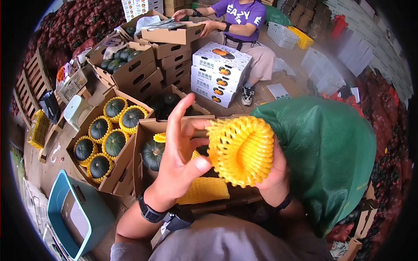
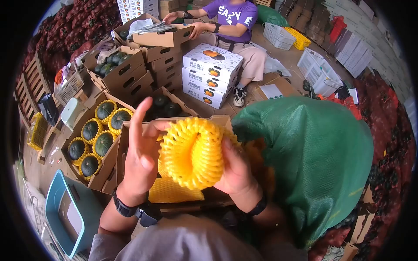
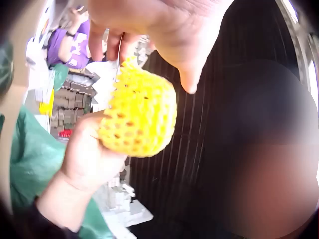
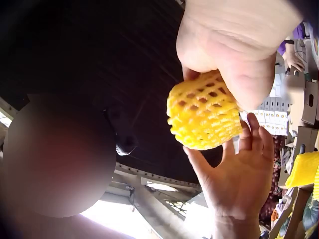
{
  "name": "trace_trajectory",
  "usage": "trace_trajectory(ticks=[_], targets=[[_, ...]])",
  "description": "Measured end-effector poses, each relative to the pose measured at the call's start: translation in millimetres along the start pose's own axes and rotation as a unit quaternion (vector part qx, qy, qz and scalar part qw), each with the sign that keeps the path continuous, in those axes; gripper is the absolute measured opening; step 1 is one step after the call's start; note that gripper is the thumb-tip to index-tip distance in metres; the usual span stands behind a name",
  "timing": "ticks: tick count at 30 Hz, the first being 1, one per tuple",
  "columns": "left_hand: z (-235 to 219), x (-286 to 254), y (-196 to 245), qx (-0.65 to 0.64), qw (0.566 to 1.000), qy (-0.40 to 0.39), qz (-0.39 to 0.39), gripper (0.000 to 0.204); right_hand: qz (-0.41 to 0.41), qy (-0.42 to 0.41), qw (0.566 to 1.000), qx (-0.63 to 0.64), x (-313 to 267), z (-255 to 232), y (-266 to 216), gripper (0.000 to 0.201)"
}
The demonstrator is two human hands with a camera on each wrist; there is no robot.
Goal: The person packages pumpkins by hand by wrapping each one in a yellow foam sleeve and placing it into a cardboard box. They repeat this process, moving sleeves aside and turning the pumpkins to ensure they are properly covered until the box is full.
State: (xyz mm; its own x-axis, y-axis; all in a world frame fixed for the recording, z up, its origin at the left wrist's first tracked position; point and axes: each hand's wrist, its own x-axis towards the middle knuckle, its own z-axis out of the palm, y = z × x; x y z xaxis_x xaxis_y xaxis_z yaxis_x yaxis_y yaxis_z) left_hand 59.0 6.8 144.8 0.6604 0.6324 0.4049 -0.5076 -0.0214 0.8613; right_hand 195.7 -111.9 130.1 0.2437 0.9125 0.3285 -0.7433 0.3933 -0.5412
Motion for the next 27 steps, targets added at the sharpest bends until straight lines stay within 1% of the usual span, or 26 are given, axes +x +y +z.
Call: trace_trajectory(ticks=[1, 2, 3, 5, 6, 7, 8, 9, 10, 11, 12, 13, 14, 15, 16, 17, 18, 19, 20, 21, 22, 23, 24, 25, 27], targets=[[-3, -4, 6, 0.232, 0.965, -0.048, 0.111, 0.054, -0.023, -0.039, 0.999, -0.019, -3, -6, 5, 0.052], [-5, -8, 13, 0.436, 0.867, -0.042, 0.236, 0.061, -0.031, -0.048, 0.995, -0.078, -3, -11, 2, 0.052], [-6, -13, 18, 0.522, 0.812, -0.043, 0.258, 0.044, -0.039, -0.056, 0.988, -0.137, -3, -16, -1, 0.052], [-7, -11, 6, 0.37, 0.896, -0.079, 0.233, 0.03, -0.066, -0.05, 0.989, -0.126, -1, -45, -7, 0.049], [-8, -9, 6, 0.346, 0.913, -0.131, 0.174, 0.026, -0.069, 0.108, 0.974, -0.186, 9, -23, -12, 0.045], [-8, -8, 5, 0.318, 0.923, -0.183, 0.114, 0.024, -0.054, 0.179, 0.956, -0.226, 15, 11, -4, 0.037], [-15, -10, -3, 0.317, 0.919, -0.203, 0.116, 0.024, -0.004, 0.047, 0.906, -0.421, 5, 6, -4, 0.032], [-22, -19, -3, 0.221, 0.953, -0.192, -0.074, 0.036, 0.046, -0.09, 0.801, -0.59, -4, 3, -3, 0.029], [-28, -23, 0, -0.022, 0.967, -0.195, -0.162, 0.047, 0.024, -0.092, 0.809, -0.58, -4, 3, -3, 0.026], [-32, -26, 2, -0.264, 0.915, -0.186, -0.242, 0.058, -0.015, -0.052, 0.859, -0.51, 1, -4, -4, 0.025], [-29, -27, 0, -0.28, 0.917, -0.189, -0.214, 0.072, 0.049, 0.03, 0.897, -0.438, 5, 0, -2, 0.023], [-26, -28, -1, -0.296, 0.917, -0.193, -0.185, 0.088, 0.111, 0.11, 0.92, -0.36, 8, 4, 1, 0.021], [-23, -28, -3, -0.313, 0.916, -0.196, -0.157, 0.105, 0.179, 0.037, 0.949, -0.257, 2, -11, 10, 0.017], [-15, -24, -7, -0.33, 0.916, -0.18, -0.142, 0.117, 0.149, 0.041, 0.957, -0.246, 1, -17, 23, 0.019], [-6, -19, -5, -0.384, 0.902, -0.155, -0.123, 0.117, 0.119, 0.044, 0.964, -0.235, 1, -22, 36, 0.023], [-1, -15, -1, -0.437, 0.884, -0.13, -0.106, 0.118, 0.081, -0.081, 0.863, -0.492, 12, -32, 22, 0.029], [-1, -17, -1, -0.422, 0.897, -0.083, -0.101, 0.115, -0.013, -0.174, 0.695, -0.697, 24, -40, 9, 0.037], [-9, -20, -9, -0.379, 0.919, -0.039, -0.097, 0.104, 0.013, -0.138, 0.6, -0.788, 42, -31, -9, 0.041], [-17, -23, -15, -0.352, 0.925, -0.007, -0.143, 0.098, 0.14, -0.111, 0.531, -0.828, 57, -40, -19, 0.05], [-23, -25, -21, -0.321, 0.928, 0.025, -0.189, 0.092, 0.263, -0.081, 0.452, -0.849, 65, -52, -21, 0.059], [-25, -26, -29, -0.303, 0.925, 0.053, -0.221, 0.08, 0.299, -0.092, 0.396, -0.864, 67, -57, -14, 0.066], [-28, -28, -41, -0.251, 0.934, 0.073, -0.243, 0.078, 0.333, -0.104, 0.336, -0.875, 69, -64, -4, 0.073], [-26, -29, -46, -0.218, 0.937, 0.083, -0.259, 0.078, 0.338, -0.105, 0.293, -0.888, 63, -89, 12, 0.086], [-24, -28, -49, -0.185, 0.939, 0.093, -0.273, 0.079, 0.352, -0.103, 0.335, -0.868, 66, -90, 10, 0.087], [-23, -26, -46, -0.194, 0.937, 0.088, -0.275, 0.084, 0.377, -0.1, 0.42, -0.82, 73, -93, 3, 0.09]])
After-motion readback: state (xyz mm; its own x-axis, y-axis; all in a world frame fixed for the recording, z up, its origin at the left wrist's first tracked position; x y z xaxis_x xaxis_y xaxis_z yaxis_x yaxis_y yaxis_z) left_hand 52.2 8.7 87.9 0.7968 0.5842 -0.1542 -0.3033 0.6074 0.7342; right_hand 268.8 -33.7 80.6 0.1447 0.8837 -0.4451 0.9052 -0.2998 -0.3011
